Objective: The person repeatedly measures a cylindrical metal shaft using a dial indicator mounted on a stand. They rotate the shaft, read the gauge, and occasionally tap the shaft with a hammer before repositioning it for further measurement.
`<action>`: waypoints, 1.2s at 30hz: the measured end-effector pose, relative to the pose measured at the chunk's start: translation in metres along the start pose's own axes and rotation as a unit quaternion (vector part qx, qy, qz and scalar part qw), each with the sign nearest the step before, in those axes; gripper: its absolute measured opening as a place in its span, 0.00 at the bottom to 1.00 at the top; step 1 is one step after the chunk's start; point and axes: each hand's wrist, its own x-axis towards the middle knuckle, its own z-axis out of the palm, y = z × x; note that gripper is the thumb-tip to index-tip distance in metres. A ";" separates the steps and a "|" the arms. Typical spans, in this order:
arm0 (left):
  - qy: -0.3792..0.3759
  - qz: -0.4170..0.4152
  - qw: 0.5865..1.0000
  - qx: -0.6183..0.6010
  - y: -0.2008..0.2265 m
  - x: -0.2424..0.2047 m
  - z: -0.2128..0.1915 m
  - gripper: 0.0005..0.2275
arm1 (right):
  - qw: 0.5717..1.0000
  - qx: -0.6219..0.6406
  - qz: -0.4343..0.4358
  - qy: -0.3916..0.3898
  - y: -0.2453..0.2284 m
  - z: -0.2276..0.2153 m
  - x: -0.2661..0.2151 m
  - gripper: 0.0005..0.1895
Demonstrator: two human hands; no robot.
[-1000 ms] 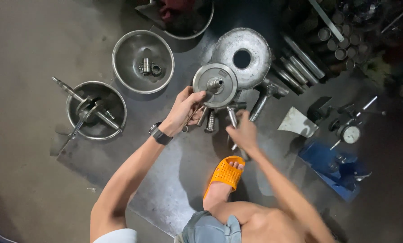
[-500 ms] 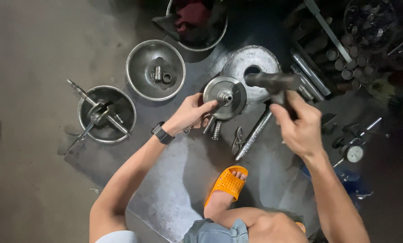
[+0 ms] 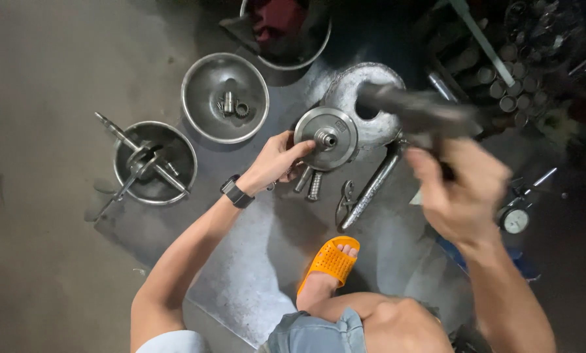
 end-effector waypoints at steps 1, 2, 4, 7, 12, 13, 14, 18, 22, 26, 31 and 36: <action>-0.005 0.003 1.000 0.007 -0.003 0.003 -0.002 0.14 | 0.999 -0.018 0.000 0.030 -0.007 -0.007 0.000 0.07; -0.010 0.007 1.000 0.015 -0.005 0.006 -0.005 0.15 | 0.998 -0.037 -0.001 0.060 -0.014 -0.015 0.000 0.12; -0.016 0.008 1.000 0.011 -0.006 0.006 -0.005 0.15 | 0.981 -0.187 -0.001 0.056 0.029 0.003 -0.036 0.12; -0.013 0.014 1.000 0.000 -0.004 0.001 -0.004 0.13 | 0.987 -0.163 -0.001 -0.001 0.031 0.035 -0.016 0.14; -0.015 0.015 1.000 -0.004 -0.004 0.008 0.003 0.13 | 0.998 0.015 0.049 -0.030 0.017 0.026 -0.019 0.12; -0.003 0.013 1.000 -0.013 -0.007 0.008 0.005 0.12 | 0.997 0.025 0.062 0.035 0.026 0.022 -0.037 0.14; 0.009 0.011 1.000 -0.023 -0.009 0.008 0.006 0.12 | 0.992 0.034 0.075 0.100 0.035 0.019 -0.055 0.16; 0.002 0.000 1.000 -0.016 -0.002 0.008 0.012 0.13 | 0.976 0.097 0.121 0.154 0.048 0.052 -0.082 0.09; 0.009 0.014 1.000 -0.012 0.000 0.010 0.018 0.11 | 0.919 0.051 0.353 0.168 0.100 0.116 -0.159 0.09; 0.023 0.010 1.000 -0.019 -0.001 0.007 0.023 0.09 | 0.849 -0.013 0.528 0.022 0.082 0.156 -0.167 0.17; 0.005 0.023 0.999 -0.040 -0.014 0.002 0.027 0.08 | 0.908 -0.100 0.398 -0.088 0.117 0.174 -0.196 0.16; -0.021 -0.025 0.987 -0.158 -0.108 0.000 0.032 0.06 | 0.972 -0.043 0.219 -0.073 0.103 0.030 -0.134 0.08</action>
